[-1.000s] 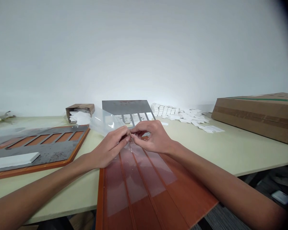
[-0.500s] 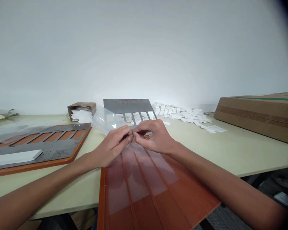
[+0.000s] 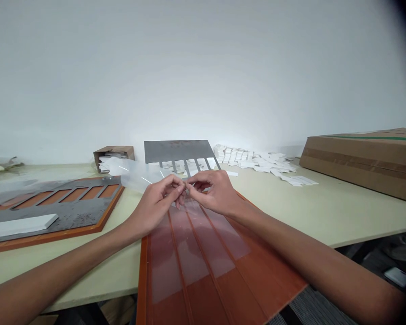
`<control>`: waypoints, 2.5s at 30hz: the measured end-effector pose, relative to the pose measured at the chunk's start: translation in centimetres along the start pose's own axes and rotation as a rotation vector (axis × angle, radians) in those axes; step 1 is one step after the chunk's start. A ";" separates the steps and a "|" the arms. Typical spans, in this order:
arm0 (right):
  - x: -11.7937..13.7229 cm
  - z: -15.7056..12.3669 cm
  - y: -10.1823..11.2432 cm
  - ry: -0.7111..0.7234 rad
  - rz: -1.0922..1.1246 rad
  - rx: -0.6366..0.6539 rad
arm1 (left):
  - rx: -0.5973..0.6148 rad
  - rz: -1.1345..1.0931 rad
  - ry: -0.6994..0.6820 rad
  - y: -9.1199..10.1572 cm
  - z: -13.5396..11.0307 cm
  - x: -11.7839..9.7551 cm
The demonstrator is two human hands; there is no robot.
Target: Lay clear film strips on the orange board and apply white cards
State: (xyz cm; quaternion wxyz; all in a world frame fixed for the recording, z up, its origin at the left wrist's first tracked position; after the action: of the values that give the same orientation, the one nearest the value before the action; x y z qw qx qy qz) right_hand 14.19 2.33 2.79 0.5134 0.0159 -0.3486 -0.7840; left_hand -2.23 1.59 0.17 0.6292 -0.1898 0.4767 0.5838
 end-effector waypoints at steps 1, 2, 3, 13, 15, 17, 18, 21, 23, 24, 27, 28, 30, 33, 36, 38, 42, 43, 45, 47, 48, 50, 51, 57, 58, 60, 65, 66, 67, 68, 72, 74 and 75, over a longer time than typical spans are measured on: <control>-0.1 0.0 0.0 -0.007 0.001 -0.002 | 0.011 0.029 -0.007 0.0 0.0 -0.1; -0.1 0.0 0.1 -0.015 0.005 -0.005 | 0.022 0.058 -0.015 -0.1 -0.1 -0.3; -0.1 0.0 0.1 -0.018 0.012 -0.006 | 0.031 0.086 -0.022 -0.1 -0.1 -0.5; 0.6 0.0 0.4 0.033 0.064 0.036 | 0.096 0.303 -0.050 -0.1 -0.4 -1.6; 0.7 0.0 0.4 0.028 0.074 0.050 | 0.110 0.327 -0.041 0.0 -0.4 -1.6; 0.6 -0.1 0.3 0.027 0.084 0.063 | 0.119 0.341 -0.036 0.0 -0.4 -1.5; 0.5 -0.1 0.3 0.029 0.085 0.066 | 0.125 0.341 -0.034 -0.1 -0.4 -1.4; 0.1 -0.1 0.0 0.006 0.093 0.068 | 0.130 0.316 -0.033 -0.2 -0.4 -1.2; -0.3 -0.1 -0.2 -0.036 0.117 0.066 | 0.120 0.298 -0.032 -0.3 -0.4 -1.1; -0.5 -0.1 -0.3 -0.061 0.136 0.066 | 0.110 0.287 -0.030 -0.3 -0.4 -1.1; -1.1 -0.2 -0.6 -0.105 0.184 0.064 | 0.061 0.237 -0.023 -0.2 -0.3 -0.9; -1.2 -0.2 -0.7 -0.115 0.194 0.060 | 0.042 0.212 -0.021 -0.1 -0.3 -0.7; -1.4 -0.2 -0.7 -0.137 0.212 0.046 | 0.009 0.156 -0.008 0.0 -0.2 -0.2; -1.6 -0.2 -0.9 -0.194 0.253 0.069 | -0.060 0.059 0.006 0.5 0.1 0.6; -1.8 -0.2 -1.1 -0.247 0.281 0.130 | -0.130 -0.043 0.024 0.9 0.4 1.0; -2.0 -0.2 -1.3 -0.278 0.301 0.160 | -0.155 -0.098 0.037 0.9 0.5 1.0; -2.2 -0.2 -1.5 -0.321 0.414 0.205 | -0.177 -0.190 0.028 0.9 0.6 0.6; -2.3 -0.3 -1.6 -0.335 0.444 0.210 | -0.182 -0.193 0.034 0.9 0.6 0.6; -2.4 -0.3 -1.7 -0.365 0.485 0.205 | -0.202 -0.164 0.052 1.1 0.4 0.7; -2.4 -0.3 -1.7 -0.380 0.497 0.178 | -0.223 -0.114 0.068 1.3 0.3 0.8; -2.3 -0.3 -1.7 -0.378 0.487 0.160 | -0.230 -0.089 0.073 1.4 0.2 0.8; -2.1 -0.2 -1.5 -0.343 0.418 0.116 | -0.241 -0.047 0.077 1.5 0.1 0.6; -2.0 -0.2 -1.4 -0.307 0.355 0.086 | -0.251 -0.024 0.076 1.5 0.1 0.4; -0.9 -0.3 -0.4 -0.051 -0.005 -0.075 | -0.334 0.103 0.051 1.8 0.2 -0.2; -0.8 -0.3 -0.3 -0.035 -0.029 -0.082 | -0.339 0.105 0.045 1.9 0.2 -0.2; -0.5 -0.4 -0.2 -0.014 -0.061 -0.098 | -0.346 0.121 0.013 1.9 0.1 -0.4; 0.2 -0.4 0.0 0.033 -0.087 -0.123 | -0.339 0.201 -0.070 1.6 -0.3 -1.0; 0.3 -0.4 0.0 0.040 -0.092 -0.122 | -0.333 0.208 -0.095 1.5 -0.3 -1.1; 0.4 -0.4 0.0 0.047 -0.094 -0.120 | -0.327 0.207 -0.125 1.4 -0.2 -1.1; 0.4 -0.4 0.0 0.054 -0.094 -0.120 | -0.320 0.199 -0.152 1.3 -0.2 -1.2; 0.7 -0.4 0.1 0.075 -0.080 -0.103 | -0.287 0.103 -0.162 1.2 0.0 -0.8; 0.8 -0.4 0.1 0.063 -0.055 -0.092 | -0.261 0.055 -0.150 1.2 0.1 -0.6; 0.8 -0.4 0.2 0.052 -0.038 -0.089 | -0.245 0.041 -0.150 1.2 0.1 -0.6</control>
State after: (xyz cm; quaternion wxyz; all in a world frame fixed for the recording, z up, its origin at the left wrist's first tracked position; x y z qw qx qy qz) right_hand 14.06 1.42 2.89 0.5074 0.0200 -0.2999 -0.8076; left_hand -3.21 1.67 1.08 0.6230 -0.2113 0.3572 0.6630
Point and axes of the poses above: each hand's wrist, its own z-axis towards the middle knuckle, its own y-axis out of the back of the hand, x = y × z, the point moved 4 cm from there along z, towards the middle knuckle, and after that the axes turned 8 degrees about -z, right-handed, at the moved point
